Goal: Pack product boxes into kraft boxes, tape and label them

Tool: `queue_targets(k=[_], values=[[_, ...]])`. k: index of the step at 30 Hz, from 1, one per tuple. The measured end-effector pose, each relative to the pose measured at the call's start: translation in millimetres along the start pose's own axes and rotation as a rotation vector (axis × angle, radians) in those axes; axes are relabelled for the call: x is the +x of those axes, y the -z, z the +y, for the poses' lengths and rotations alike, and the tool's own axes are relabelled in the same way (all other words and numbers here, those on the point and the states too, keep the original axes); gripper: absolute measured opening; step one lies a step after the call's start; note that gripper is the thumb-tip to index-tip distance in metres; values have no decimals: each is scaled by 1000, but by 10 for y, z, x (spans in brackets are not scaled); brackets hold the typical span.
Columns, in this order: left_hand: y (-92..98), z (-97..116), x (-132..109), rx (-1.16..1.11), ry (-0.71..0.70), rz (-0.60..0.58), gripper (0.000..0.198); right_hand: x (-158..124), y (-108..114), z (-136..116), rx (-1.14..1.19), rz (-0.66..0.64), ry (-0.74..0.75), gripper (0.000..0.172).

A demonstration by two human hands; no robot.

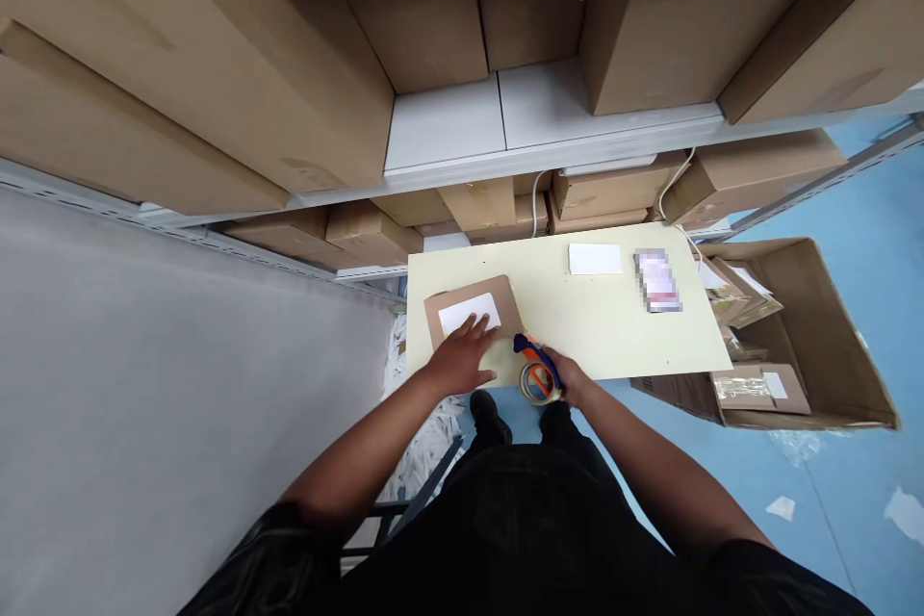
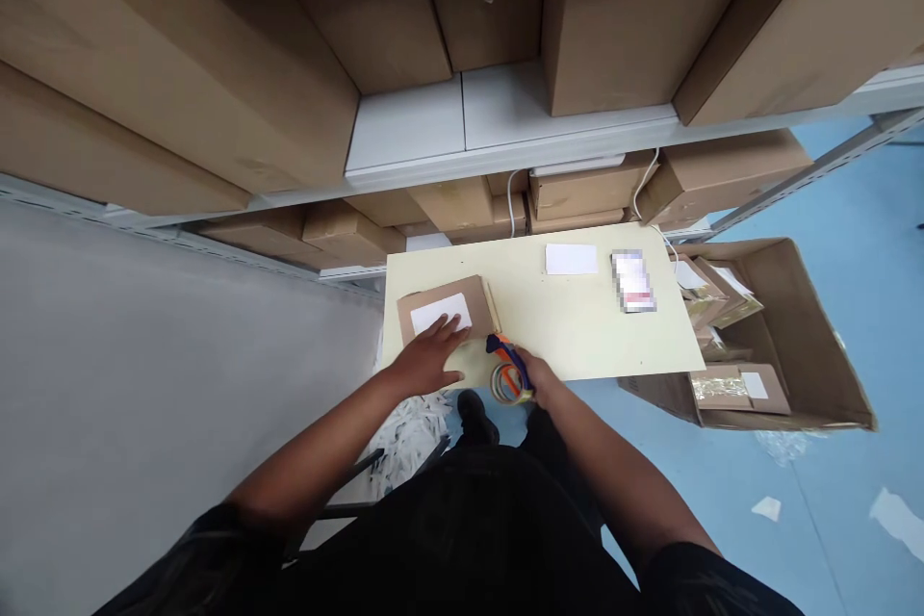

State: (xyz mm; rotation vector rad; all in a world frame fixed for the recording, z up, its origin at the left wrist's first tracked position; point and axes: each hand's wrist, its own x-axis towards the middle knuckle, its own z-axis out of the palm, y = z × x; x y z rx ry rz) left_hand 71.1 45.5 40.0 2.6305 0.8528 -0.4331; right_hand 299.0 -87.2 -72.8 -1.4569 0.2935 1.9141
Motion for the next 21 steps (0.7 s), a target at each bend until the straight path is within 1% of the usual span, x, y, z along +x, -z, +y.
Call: queue_targets(k=[1,2,4,6,8,10,12,15,18,21], values=[[25,-149,-106,7,-40,-13,98,-12,17,-135,-66,42,3,41],[36,-285,-191,29,-51,-13,100,-14,24,-267,-126,73,11,38],[4,-468,-285,74,-31,6,95,12,-3,-502,-184,101,24,34],[-92,-494,-283,101,36,63,82,74,-73,-669,-205,123,34,34],[-220,-381,-224,101,135,151,72,148,-162,-748,-222,159,48,37],[-333,-206,-152,88,247,236,69,210,-246,-740,-224,189,70,43],[-402,-51,-101,71,333,284,69,236,-302,-660,-217,211,88,48],[-426,53,-79,49,372,300,69,187,-287,-471,-212,242,97,52],[-417,36,-102,40,365,303,69,59,-125,-283,-211,222,84,51],[-422,-12,-148,46,316,305,67,-94,145,-131,-223,124,38,51]])
